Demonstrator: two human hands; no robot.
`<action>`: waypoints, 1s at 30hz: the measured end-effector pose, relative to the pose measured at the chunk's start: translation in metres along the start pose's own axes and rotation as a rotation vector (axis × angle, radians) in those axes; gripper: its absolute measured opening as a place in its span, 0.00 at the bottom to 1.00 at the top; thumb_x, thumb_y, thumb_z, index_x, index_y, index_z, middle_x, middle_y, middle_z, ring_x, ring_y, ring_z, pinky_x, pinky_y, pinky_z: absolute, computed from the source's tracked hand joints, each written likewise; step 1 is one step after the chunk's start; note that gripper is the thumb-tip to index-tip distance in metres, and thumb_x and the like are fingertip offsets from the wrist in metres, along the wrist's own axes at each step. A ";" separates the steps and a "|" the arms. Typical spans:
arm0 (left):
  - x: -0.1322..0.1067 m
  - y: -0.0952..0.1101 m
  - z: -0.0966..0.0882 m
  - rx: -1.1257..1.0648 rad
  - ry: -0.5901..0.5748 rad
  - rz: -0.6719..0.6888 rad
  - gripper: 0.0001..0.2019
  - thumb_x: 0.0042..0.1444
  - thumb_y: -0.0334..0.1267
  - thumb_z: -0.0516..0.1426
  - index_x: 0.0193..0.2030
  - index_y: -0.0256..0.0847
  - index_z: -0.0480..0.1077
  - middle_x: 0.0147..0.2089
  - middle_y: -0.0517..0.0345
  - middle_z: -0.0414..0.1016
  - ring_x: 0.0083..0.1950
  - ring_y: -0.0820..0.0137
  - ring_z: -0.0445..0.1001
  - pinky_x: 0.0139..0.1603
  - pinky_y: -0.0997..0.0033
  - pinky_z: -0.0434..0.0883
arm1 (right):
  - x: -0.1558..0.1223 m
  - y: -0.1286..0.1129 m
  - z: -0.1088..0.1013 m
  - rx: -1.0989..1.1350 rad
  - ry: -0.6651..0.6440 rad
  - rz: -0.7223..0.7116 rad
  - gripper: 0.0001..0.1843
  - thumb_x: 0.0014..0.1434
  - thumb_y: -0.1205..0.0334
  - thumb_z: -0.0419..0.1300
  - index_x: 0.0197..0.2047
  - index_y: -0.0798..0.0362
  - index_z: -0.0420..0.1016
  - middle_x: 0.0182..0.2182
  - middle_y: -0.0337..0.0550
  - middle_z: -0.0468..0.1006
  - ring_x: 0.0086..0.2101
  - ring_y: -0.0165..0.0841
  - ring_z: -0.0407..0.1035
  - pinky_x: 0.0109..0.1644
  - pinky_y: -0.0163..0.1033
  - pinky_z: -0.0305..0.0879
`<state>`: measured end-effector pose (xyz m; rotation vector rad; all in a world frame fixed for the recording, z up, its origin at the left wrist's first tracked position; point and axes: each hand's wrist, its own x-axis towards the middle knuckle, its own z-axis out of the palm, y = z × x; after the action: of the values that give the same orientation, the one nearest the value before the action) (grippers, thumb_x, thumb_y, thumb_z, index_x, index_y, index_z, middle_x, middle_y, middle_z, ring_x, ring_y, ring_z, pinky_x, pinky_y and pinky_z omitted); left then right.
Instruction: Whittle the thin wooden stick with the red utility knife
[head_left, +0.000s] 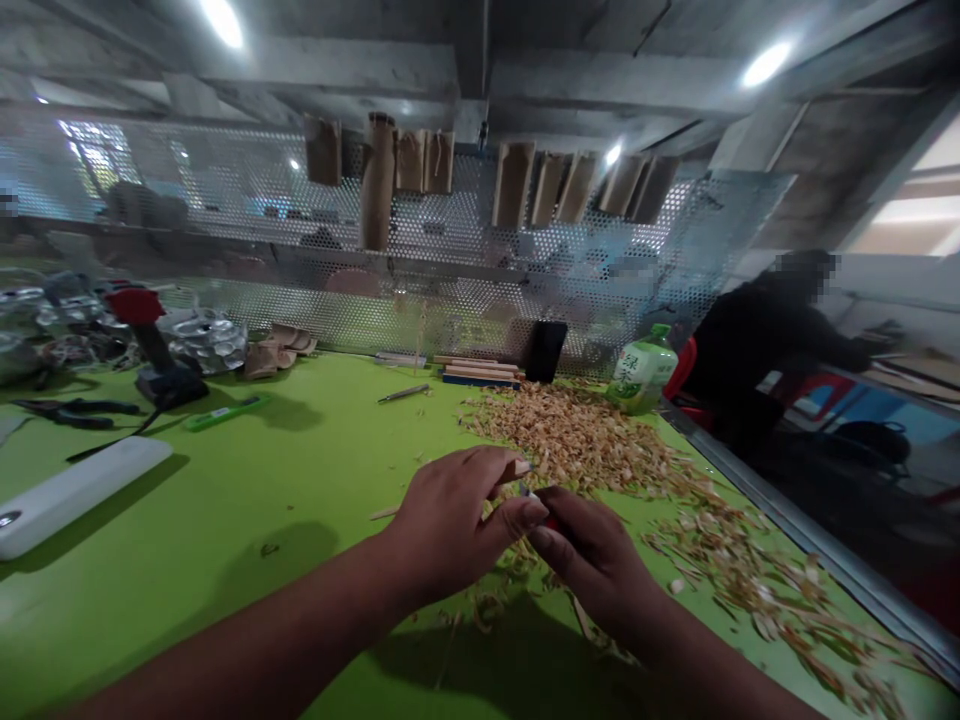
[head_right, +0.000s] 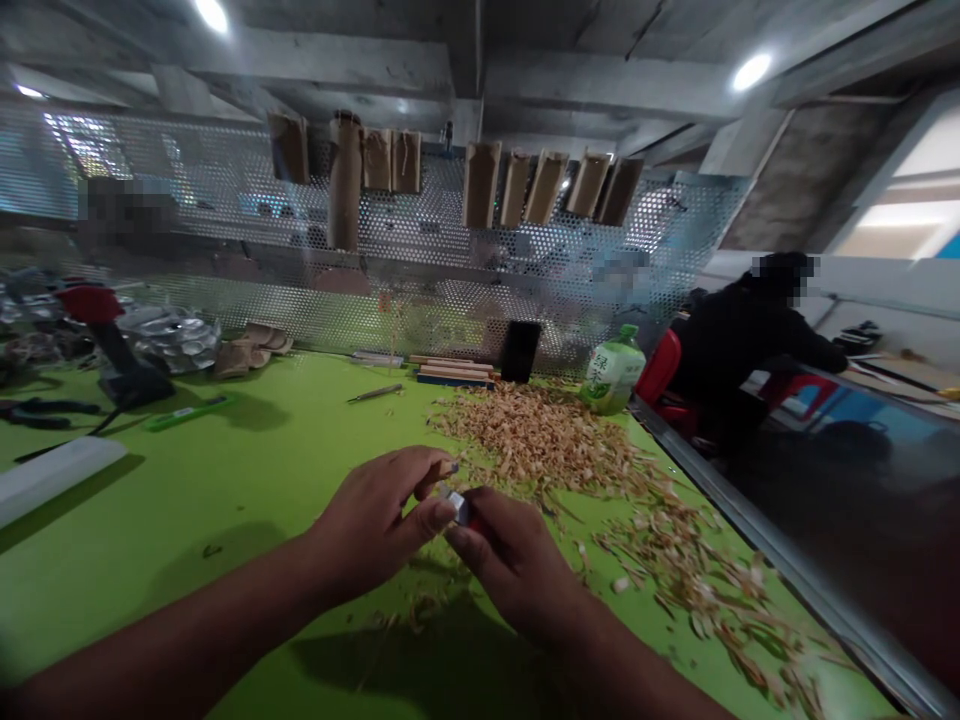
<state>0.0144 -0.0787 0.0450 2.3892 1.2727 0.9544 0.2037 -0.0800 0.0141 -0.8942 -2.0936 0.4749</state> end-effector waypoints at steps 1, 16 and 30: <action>0.000 0.000 0.000 0.004 0.001 0.000 0.20 0.63 0.55 0.47 0.47 0.41 0.67 0.37 0.54 0.73 0.36 0.66 0.68 0.38 0.65 0.65 | 0.000 0.000 0.000 -0.003 0.004 -0.001 0.15 0.64 0.54 0.52 0.28 0.51 0.61 0.20 0.33 0.61 0.21 0.25 0.54 0.24 0.31 0.49; 0.000 -0.003 0.001 0.042 0.036 0.070 0.20 0.63 0.56 0.46 0.42 0.40 0.66 0.34 0.56 0.71 0.33 0.68 0.67 0.33 0.69 0.60 | 0.000 -0.007 -0.001 -0.021 0.026 0.010 0.18 0.64 0.52 0.52 0.25 0.51 0.58 0.19 0.32 0.59 0.20 0.25 0.53 0.23 0.31 0.48; -0.001 -0.005 0.003 0.067 0.047 0.101 0.22 0.63 0.58 0.43 0.39 0.41 0.64 0.33 0.57 0.70 0.32 0.69 0.66 0.31 0.69 0.58 | 0.001 -0.008 0.000 0.027 0.014 0.038 0.16 0.63 0.54 0.52 0.26 0.52 0.60 0.19 0.32 0.58 0.20 0.24 0.52 0.22 0.31 0.48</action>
<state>0.0130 -0.0761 0.0400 2.5185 1.2287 1.0171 0.1996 -0.0845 0.0199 -0.9206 -2.0555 0.5148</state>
